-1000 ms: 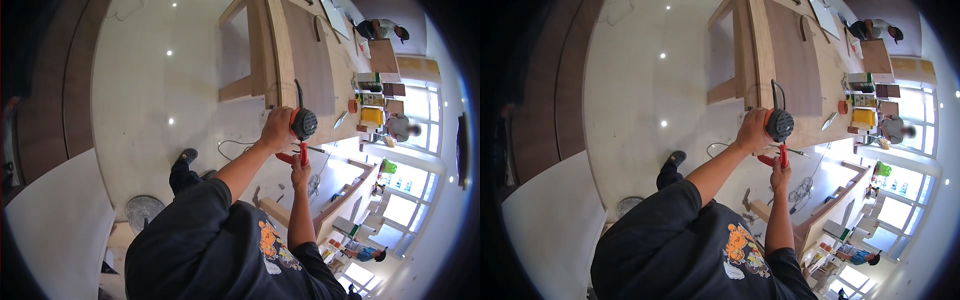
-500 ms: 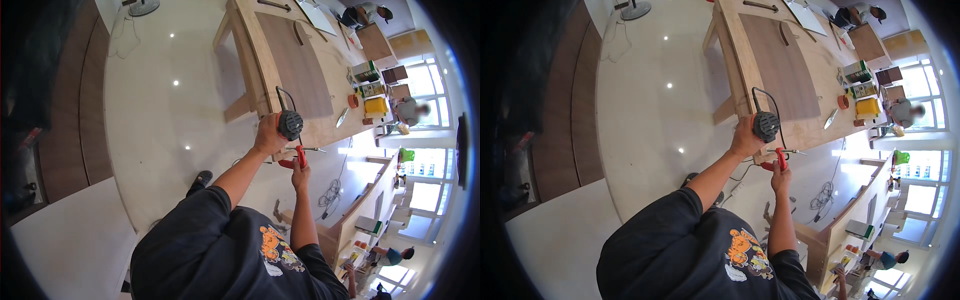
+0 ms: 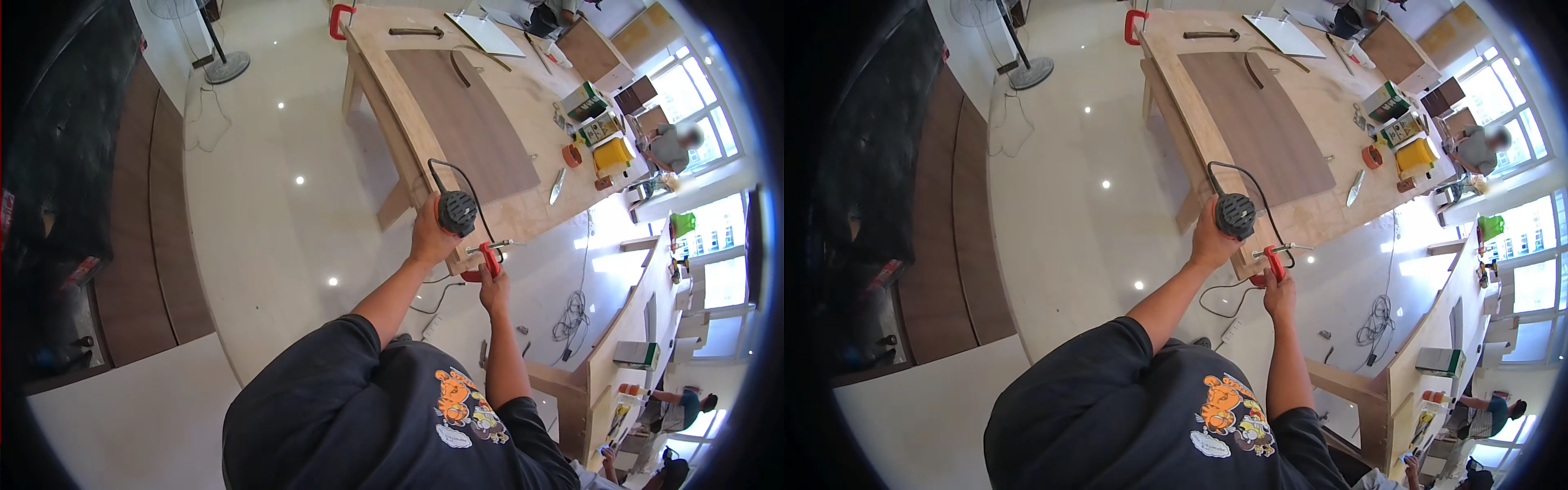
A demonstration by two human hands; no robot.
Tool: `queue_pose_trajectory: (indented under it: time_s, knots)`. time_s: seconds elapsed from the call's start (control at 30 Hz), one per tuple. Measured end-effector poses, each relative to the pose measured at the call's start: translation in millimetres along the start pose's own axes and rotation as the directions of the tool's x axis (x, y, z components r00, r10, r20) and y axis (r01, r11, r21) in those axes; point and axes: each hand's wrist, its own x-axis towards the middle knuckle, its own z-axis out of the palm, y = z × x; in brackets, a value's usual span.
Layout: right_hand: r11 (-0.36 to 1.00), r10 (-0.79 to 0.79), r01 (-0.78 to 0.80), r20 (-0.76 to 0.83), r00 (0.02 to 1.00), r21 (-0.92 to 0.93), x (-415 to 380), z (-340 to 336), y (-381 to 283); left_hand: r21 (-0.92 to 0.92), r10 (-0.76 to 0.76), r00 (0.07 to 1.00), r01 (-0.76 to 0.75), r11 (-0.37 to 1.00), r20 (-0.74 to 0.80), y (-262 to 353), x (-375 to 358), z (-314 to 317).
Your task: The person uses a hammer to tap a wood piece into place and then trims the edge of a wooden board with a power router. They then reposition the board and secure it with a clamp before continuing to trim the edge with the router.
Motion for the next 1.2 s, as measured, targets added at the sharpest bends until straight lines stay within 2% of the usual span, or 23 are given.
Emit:
queue_pose_trajectory:
  time_s: [0.1, 0.2, 0.3, 0.7, 1.2]
  knots:
    - [0.996, 0.035, -0.036, 0.022, 0.999, 0.076, -2.7, -2.6, -10.2, 0.040, 0.031, 0.999, -0.030, 0.999, -0.018, -1.2, 0.6, 0.3]
    - [0.998, 0.024, -0.026, 0.024, 0.999, 0.049, 0.0, -1.0, -1.1, 0.039, -0.027, 0.995, 0.024, 0.999, 0.095, -9.8, 1.6, 2.3]
    - [1.000, -0.019, 0.020, 0.019, 1.000, -0.012, 0.5, -0.9, 1.0, 0.082, -0.051, 0.994, 0.043, 0.996, 0.098, -15.2, 0.0, 5.1]
    - [0.998, 0.044, -0.044, 0.004, 0.999, 0.035, -7.3, -3.9, -17.3, 0.086, 0.035, 0.996, -0.042, 0.995, 0.081, -16.5, -0.7, 4.1]
    - [1.000, 0.012, -0.012, -0.024, 1.000, 0.015, -2.6, 0.3, -1.5, 0.084, 0.016, 0.994, -0.026, 0.996, 0.110, -19.5, -0.3, 5.5]
